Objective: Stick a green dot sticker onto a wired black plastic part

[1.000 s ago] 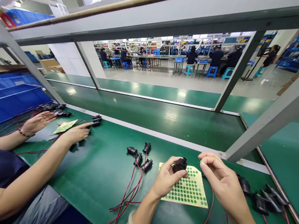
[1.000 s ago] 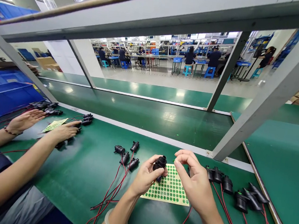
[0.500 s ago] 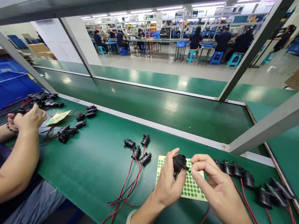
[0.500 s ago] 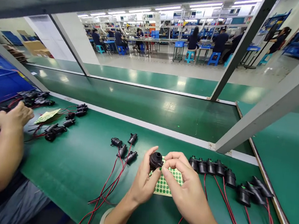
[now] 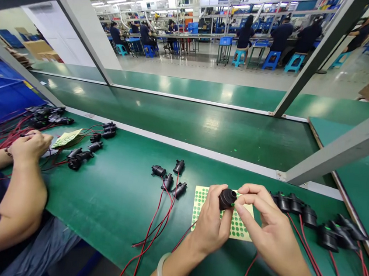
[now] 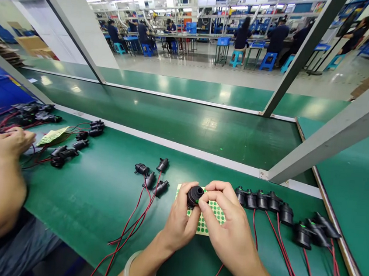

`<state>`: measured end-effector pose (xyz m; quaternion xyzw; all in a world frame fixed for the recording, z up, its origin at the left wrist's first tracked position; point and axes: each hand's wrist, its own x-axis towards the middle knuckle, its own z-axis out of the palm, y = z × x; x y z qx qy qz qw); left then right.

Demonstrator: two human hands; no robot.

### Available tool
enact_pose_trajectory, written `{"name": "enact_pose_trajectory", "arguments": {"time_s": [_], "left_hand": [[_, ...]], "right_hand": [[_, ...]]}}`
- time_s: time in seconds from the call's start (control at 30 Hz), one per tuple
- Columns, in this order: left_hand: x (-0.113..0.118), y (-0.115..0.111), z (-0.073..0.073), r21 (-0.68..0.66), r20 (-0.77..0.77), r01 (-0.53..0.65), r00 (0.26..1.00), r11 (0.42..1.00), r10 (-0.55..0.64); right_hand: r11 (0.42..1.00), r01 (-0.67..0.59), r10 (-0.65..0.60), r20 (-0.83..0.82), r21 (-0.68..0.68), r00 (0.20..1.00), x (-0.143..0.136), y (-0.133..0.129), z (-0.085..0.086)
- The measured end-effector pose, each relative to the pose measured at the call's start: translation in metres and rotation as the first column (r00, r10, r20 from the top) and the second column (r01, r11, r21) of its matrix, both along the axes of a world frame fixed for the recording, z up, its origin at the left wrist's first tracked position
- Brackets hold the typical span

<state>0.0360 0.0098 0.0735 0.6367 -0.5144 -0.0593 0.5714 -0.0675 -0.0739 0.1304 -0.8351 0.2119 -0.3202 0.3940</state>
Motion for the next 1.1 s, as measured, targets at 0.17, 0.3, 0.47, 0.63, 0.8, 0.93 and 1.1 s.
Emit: {"name": "enact_pose_trajectory", "arguments": {"time_s": [0.17,0.3,0.47,0.63,0.8,0.93,1.1], "left_hand": [[0.0003,-0.0002,-0.0005,-0.009,0.003,0.007,1.000,1.000,-0.007],[0.0004,-0.0012,-0.0010,-0.011,0.011,0.013,1.000,1.000,-0.012],[0.0004,-0.0007,-0.0017,-0.009,0.009,0.013,1.000,1.000,-0.013],[-0.0004,-0.0015,-0.0024,-0.027,0.030,-0.003,1.000,1.000,0.004],[-0.0007,-0.0021,-0.0027,-0.039,0.032,-0.014,0.999,0.999,0.015],[-0.0010,-0.0014,-0.0045,-0.050,0.054,-0.046,0.997,0.998,0.049],[-0.0028,-0.0019,-0.0086,-0.062,0.103,-0.120,0.987,0.991,0.126]], "right_hand": [[0.999,0.014,-0.014,0.002,-0.041,1.000,-0.0002,-0.0003,-0.0004],[0.998,0.009,-0.010,-0.013,-0.068,1.000,0.0004,0.0000,-0.0007],[0.987,0.039,-0.040,0.001,-0.159,0.999,0.0013,0.0019,-0.0013],[0.966,0.071,-0.071,0.011,-0.249,0.997,0.0023,0.0047,-0.0020],[0.959,0.079,-0.076,0.021,-0.272,0.997,0.0035,0.0064,-0.0012],[0.975,0.077,-0.074,0.023,-0.206,0.997,0.0049,0.0076,-0.0018],[0.994,0.076,-0.073,0.040,-0.085,0.997,0.0064,0.0085,-0.0055]]}}
